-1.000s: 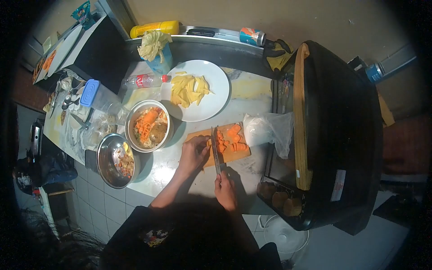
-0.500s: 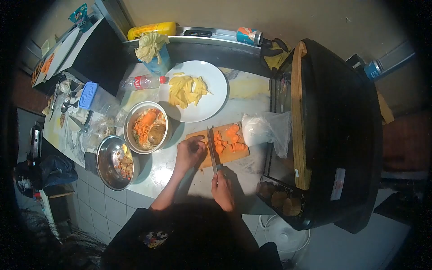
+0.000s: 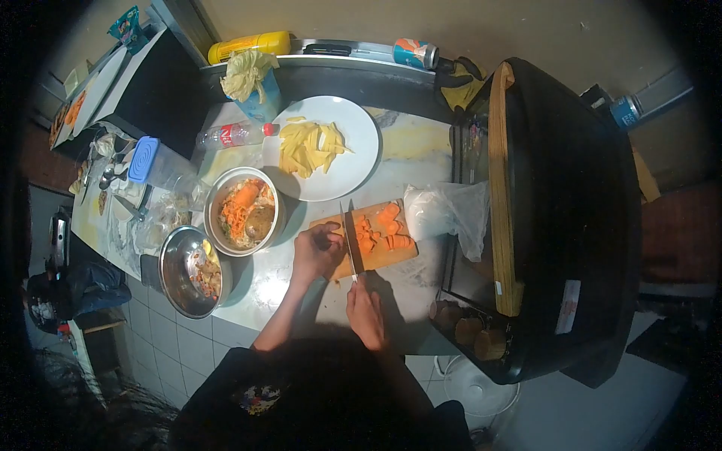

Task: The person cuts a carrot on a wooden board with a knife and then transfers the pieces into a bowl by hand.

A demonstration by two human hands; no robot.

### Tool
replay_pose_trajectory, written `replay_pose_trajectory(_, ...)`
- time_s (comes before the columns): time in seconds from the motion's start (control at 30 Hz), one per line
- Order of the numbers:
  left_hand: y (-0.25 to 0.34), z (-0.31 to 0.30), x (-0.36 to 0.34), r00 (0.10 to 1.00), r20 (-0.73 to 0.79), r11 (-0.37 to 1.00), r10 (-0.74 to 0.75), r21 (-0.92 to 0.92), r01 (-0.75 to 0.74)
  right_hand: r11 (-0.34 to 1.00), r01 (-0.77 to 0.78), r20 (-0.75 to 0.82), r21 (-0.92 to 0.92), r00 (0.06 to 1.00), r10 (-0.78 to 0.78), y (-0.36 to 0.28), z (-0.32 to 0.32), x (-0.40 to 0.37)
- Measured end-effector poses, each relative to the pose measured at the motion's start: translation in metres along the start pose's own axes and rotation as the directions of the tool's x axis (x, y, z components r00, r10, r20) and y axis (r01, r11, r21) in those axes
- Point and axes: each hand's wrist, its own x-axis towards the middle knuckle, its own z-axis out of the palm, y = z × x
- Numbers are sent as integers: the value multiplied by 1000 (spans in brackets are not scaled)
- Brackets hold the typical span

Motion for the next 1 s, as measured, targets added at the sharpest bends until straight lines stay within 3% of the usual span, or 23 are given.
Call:
replay_pose_trajectory(0.3, 0, 1, 1, 1000, -5, 1000, 22, -18, -22, 1000, -1, -10, -25, 1000, 1, 2, 5, 3)
replay_pose_trajectory(0.37, -1, 1, 2, 1000, -8, 1000, 17, -23, -17, 994, 103, -151, -36, 983, -107, 4, 8, 3)
replay_pose_trajectory(0.47, 3, 1, 1, 1000, -14, 1000, 11, -20, -11, 999, 33, -60, -38, 998, -35, -1, 2, 3)
replay_pose_trajectory(0.63, 4, 0, 0, 999, -16, 999, 48, 14, -48, 998, 23, -65, -56, 998, -27, -2, 4, 3)
replay_pose_trajectory(0.8, 7, -2, 1, 998, 44, 999, -42, -30, 43, 997, 61, -94, -50, 993, -65, 2, 6, 4)
replay_pose_trajectory(1.0, 1, -2, 3, 998, 49, 999, -41, -32, 43, 999, -36, -71, -22, 997, 35, -1, 7, 3)
